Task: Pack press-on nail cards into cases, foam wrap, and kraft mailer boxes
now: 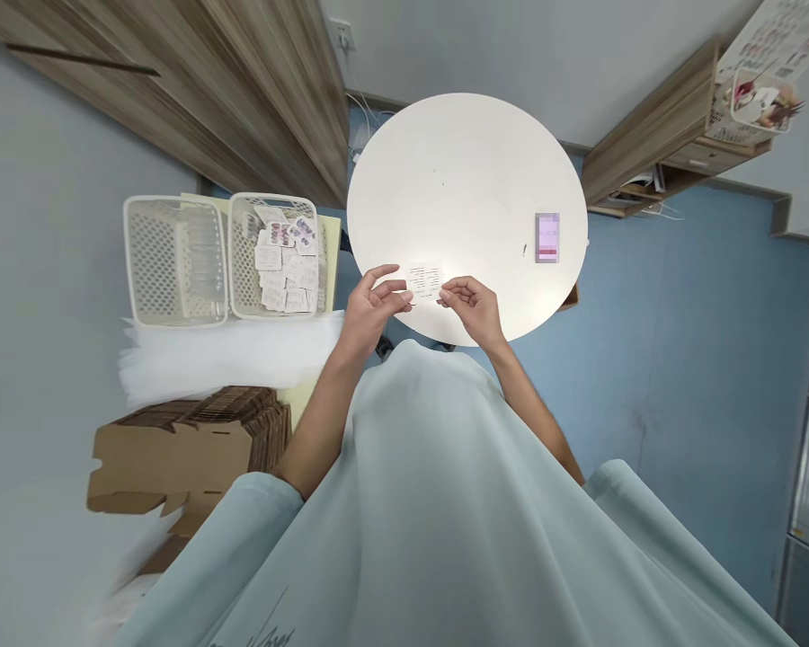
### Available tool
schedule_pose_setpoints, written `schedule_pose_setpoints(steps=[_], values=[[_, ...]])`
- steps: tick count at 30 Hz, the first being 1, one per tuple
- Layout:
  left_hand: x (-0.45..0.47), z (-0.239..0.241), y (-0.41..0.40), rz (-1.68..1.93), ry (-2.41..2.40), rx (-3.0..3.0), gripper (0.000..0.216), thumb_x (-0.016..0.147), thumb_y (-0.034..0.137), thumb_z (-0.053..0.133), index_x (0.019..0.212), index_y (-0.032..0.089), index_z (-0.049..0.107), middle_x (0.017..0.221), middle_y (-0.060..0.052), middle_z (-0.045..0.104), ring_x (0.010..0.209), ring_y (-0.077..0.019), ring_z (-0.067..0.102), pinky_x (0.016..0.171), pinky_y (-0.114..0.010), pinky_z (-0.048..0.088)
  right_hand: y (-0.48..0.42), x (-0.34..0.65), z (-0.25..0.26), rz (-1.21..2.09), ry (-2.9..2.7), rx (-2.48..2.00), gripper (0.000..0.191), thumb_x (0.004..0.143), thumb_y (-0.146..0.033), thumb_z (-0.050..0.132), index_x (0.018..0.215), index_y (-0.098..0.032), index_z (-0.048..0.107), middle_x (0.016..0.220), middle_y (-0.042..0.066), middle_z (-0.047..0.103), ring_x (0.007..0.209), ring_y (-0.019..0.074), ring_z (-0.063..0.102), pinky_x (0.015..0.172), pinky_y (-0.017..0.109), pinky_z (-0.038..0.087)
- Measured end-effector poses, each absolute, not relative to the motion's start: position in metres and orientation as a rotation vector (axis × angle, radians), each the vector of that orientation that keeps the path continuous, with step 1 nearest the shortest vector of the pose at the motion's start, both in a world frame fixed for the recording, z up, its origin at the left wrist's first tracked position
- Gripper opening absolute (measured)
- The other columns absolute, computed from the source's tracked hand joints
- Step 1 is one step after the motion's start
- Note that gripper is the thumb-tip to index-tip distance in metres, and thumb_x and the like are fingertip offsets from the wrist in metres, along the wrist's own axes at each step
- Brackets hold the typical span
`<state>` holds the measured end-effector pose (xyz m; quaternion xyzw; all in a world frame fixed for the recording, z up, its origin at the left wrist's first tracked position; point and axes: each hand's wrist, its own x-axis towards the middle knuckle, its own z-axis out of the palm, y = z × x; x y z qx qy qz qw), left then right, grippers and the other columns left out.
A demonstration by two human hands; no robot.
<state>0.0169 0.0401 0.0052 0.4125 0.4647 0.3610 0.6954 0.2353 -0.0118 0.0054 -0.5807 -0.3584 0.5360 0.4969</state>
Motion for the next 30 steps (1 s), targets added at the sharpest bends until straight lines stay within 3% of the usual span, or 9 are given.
schedule_pose_setpoints(steps=[3, 9, 12, 16, 21, 26, 30], values=[[0.015, 0.008, 0.043, 0.697, 0.914, 0.833, 0.078, 0.084, 0.06, 0.098, 0.149, 0.028, 0.071, 0.133, -0.011, 0.081, 0.122, -0.0281, 0.077, 0.1, -0.04, 0.065, -0.01, 0.236, 0.005, 1.421, -0.847, -1.345, 0.061, 0.076, -0.077, 0.098, 0.099, -0.027, 0.073, 0.093, 0.001, 0.082, 0.087, 0.0201, 0.079, 0.093, 0.04, 0.069], [0.02, 0.014, 0.044, 0.597, 0.781, 0.785, 0.079, 0.083, 0.065, 0.1, 0.146, 0.024, 0.077, 0.141, -0.017, 0.081, 0.135, -0.0365, 0.073, 0.111, -0.048, 0.06, -0.01, 0.231, 0.002, 1.521, -0.801, -1.306, 0.063, 0.072, -0.077, 0.1, 0.094, -0.026, 0.07, 0.09, 0.0, 0.083, 0.083, 0.0186, 0.079, 0.09, 0.038, 0.068], [0.026, 0.015, 0.041, 0.632, 0.819, 0.832, 0.082, 0.082, 0.061, 0.101, 0.15, 0.023, 0.075, 0.144, -0.017, 0.08, 0.143, -0.0385, 0.07, 0.123, -0.054, 0.054, -0.011, 0.232, 0.002, 1.48, -0.834, -1.36, 0.063, 0.074, -0.08, 0.098, 0.094, -0.026, 0.071, 0.088, 0.001, 0.082, 0.088, 0.0211, 0.08, 0.092, 0.04, 0.068], [0.033, 0.014, 0.036, 0.715, 0.91, 0.896, 0.083, 0.083, 0.06, 0.1, 0.152, 0.023, 0.072, 0.151, -0.018, 0.077, 0.152, -0.0393, 0.066, 0.132, -0.057, 0.047, -0.016, 0.233, 0.011, 1.343, -0.94, -1.487, 0.057, 0.079, -0.075, 0.096, 0.097, -0.025, 0.076, 0.102, 0.005, 0.084, 0.101, 0.0248, 0.082, 0.1, 0.044, 0.069], [0.037, 0.01, 0.033, 0.758, 1.005, 0.967, 0.082, 0.086, 0.06, 0.097, 0.155, 0.024, 0.069, 0.16, -0.018, 0.07, 0.154, -0.0395, 0.065, 0.132, -0.058, 0.051, -0.026, 0.227, 0.029, 1.183, -1.071, -1.564, 0.046, 0.085, -0.066, 0.095, 0.106, -0.027, 0.082, 0.119, 0.005, 0.085, 0.112, 0.026, 0.081, 0.104, 0.045, 0.07], [0.041, 0.008, 0.032, 0.778, 1.08, 1.094, 0.087, 0.085, 0.062, 0.097, 0.157, 0.025, 0.066, 0.161, -0.018, 0.069, 0.147, -0.0399, 0.07, 0.124, -0.057, 0.059, -0.03, 0.219, 0.035, 1.078, -1.149, -1.56, 0.036, 0.097, -0.063, 0.083, 0.099, -0.028, 0.084, 0.107, 0.004, 0.085, 0.099, 0.0234, 0.081, 0.096, 0.043, 0.071], [0.042, 0.004, 0.033, 0.852, 1.142, 1.116, 0.076, 0.087, 0.062, 0.096, 0.149, 0.024, 0.072, 0.152, -0.017, 0.075, 0.139, -0.0361, 0.074, 0.117, -0.051, 0.064, -0.029, 0.222, 0.033, 1.048, -1.122, -1.609, 0.036, 0.099, -0.063, 0.079, 0.095, -0.027, 0.084, 0.102, 0.003, 0.086, 0.096, 0.0232, 0.082, 0.097, 0.042, 0.071]])
